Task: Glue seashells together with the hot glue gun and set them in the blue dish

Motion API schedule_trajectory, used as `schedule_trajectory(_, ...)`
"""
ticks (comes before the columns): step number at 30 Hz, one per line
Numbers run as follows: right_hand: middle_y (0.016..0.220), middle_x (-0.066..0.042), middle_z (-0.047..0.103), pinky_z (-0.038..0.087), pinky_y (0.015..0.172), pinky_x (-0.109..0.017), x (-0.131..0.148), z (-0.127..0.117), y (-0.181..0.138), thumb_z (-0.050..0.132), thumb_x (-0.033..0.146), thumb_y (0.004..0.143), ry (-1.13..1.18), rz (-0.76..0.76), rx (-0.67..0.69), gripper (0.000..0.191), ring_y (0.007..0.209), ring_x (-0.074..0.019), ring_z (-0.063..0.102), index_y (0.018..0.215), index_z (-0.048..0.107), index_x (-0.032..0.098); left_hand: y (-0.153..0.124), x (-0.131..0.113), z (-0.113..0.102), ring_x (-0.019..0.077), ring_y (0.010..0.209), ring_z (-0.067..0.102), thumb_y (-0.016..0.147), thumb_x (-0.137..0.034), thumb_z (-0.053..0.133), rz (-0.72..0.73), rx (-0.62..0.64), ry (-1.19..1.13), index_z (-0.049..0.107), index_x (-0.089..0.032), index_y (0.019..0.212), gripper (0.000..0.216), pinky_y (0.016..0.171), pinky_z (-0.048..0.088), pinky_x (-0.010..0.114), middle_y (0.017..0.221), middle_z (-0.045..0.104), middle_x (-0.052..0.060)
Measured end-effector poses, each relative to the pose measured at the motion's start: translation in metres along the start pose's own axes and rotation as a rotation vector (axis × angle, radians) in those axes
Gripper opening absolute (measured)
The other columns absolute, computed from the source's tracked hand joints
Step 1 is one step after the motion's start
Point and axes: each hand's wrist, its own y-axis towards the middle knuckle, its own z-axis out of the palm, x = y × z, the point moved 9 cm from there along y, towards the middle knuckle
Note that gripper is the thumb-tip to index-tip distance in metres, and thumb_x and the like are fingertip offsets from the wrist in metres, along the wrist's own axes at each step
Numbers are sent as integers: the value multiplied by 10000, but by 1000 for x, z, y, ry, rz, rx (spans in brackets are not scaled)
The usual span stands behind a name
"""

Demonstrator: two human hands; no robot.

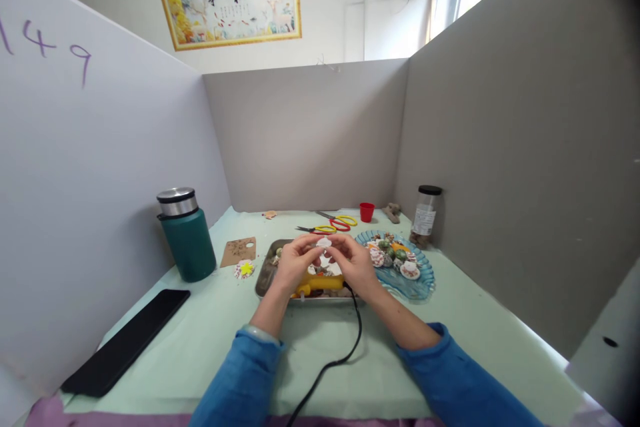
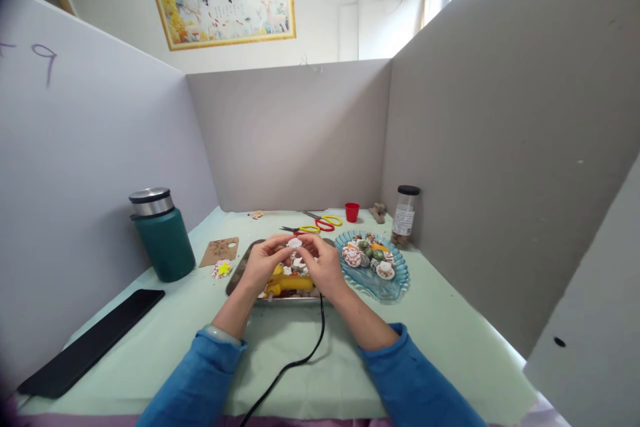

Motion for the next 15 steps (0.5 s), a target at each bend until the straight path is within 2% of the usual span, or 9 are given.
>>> schedule_trajectory(4, 837, -37, 692, 550, 675, -300, -3, 0, 0, 610, 337, 845, 30, 13, -12, 182, 695, -164, 659, 960, 624, 198, 1, 3, -1, 68, 497, 544, 639, -305, 764, 7, -33, 9, 734, -143, 857, 274, 507, 471, 234, 935, 663, 59)
schedule_trajectory(10, 808, -28, 679, 545, 681, -289, 0, 1, 0, 605, 348, 845, 31, 43, -4, 188, 686, -155, 645, 946, 628, 192, 0, 11, 1, 90, 446, 520, 646, -335, 761, -95, -28, 33, 708, -119, 919, 352, 468, 467, 224, 608, 616, -4)
schedule_trajectory(15, 791, -19, 667, 526, 640, -280, 0, -1, 0, 586, 378, 854, -19, 61, -7, 213, 635, -147, 625, 964, 620, 199, -1, 9, 0, 77, 440, 510, 650, -335, 758, -82, -40, 14, 679, -137, 920, 344, 458, 463, 224, 723, 661, 11)
